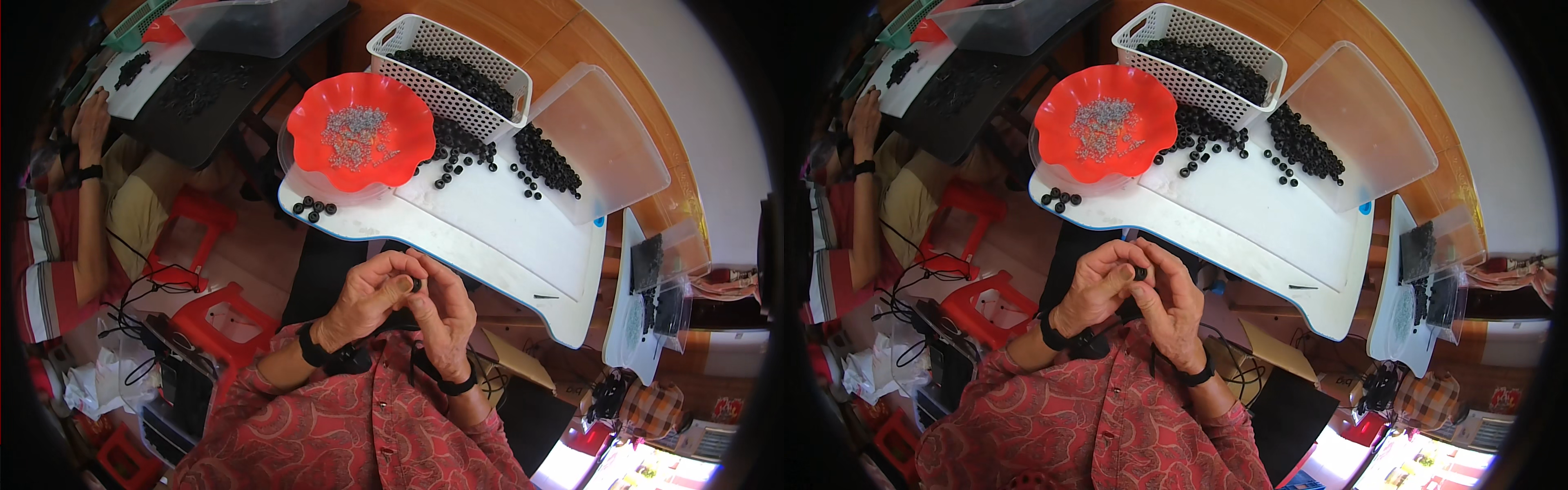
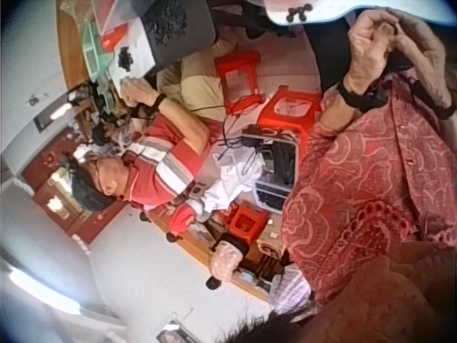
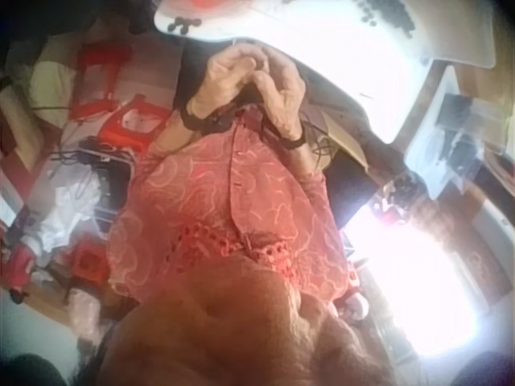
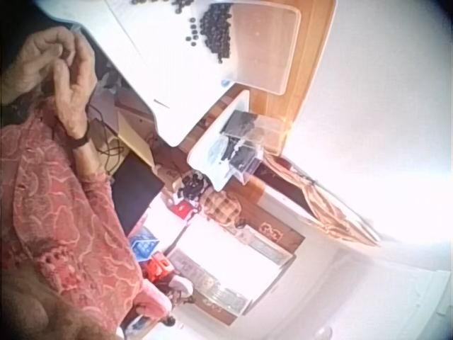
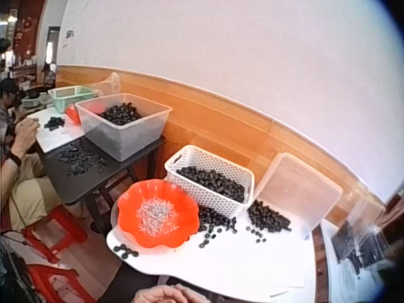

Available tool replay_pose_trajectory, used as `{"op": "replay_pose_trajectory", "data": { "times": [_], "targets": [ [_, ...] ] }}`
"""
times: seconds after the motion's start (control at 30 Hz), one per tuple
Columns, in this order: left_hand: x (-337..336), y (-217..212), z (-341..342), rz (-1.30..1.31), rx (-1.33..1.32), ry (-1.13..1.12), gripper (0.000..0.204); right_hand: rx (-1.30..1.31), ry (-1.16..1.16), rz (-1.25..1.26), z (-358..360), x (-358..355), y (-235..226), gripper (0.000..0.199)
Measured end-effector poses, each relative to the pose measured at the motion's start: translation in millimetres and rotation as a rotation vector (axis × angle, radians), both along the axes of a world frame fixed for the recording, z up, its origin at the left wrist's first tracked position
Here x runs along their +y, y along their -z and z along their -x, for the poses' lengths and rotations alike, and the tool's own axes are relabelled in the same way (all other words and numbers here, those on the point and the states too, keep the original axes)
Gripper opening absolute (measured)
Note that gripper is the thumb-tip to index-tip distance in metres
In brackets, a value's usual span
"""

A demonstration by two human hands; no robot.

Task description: Assembling small black plastic components by hand in a manufacturing environment.

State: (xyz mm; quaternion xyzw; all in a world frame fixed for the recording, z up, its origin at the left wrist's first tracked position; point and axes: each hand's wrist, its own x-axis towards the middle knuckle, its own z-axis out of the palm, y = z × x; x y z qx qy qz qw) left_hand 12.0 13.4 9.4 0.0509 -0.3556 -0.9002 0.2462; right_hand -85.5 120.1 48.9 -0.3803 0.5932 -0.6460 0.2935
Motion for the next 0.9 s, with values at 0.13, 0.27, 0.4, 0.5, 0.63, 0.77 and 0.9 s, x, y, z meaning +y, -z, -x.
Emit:
{"op": "replay_pose_trajectory", "data": {
  "times": [0.13,0.27,0.4,0.5,0.63,0.77,0.9],
  "targets": [
    [-2.1,-4.4,-0.6,-0.024,0.053,0.029,0.026,0.019,-0.009,-0.002,2.6,0.7,-3.5,0.046],
    [-1.2,-1.5,2.3,-0.06,0.035,0.017,0.021,0.156,0.0,0.012,6.3,-0.8,-2.6,0.039],
    [-1.8,-1.3,4.3,-0.123,0.048,0.025,0.019,0.09,-0.018,0.063,8.5,-1.6,-4.1,0.03],
    [-0.4,2.6,9.6,-0.124,0.064,0.017,0.016,0.024,0.007,0.028,10.7,3.2,1.9,0.023],
    [2.9,6.4,12.1,-0.074,-0.006,-0.006,0.019,-0.121,0.027,0.002,14.9,7.7,9.3,0.021],
    [4.5,3.1,10.6,-0.073,-0.08,0.002,0.02,-0.336,0.039,0.058,16.1,9.8,13.0,0.019],
    [-0.5,-6.8,5.1,0.111,-0.165,0.013,0.023,-0.184,0.064,0.171,23.9,8.9,18.6,0.018]
  ]
}}
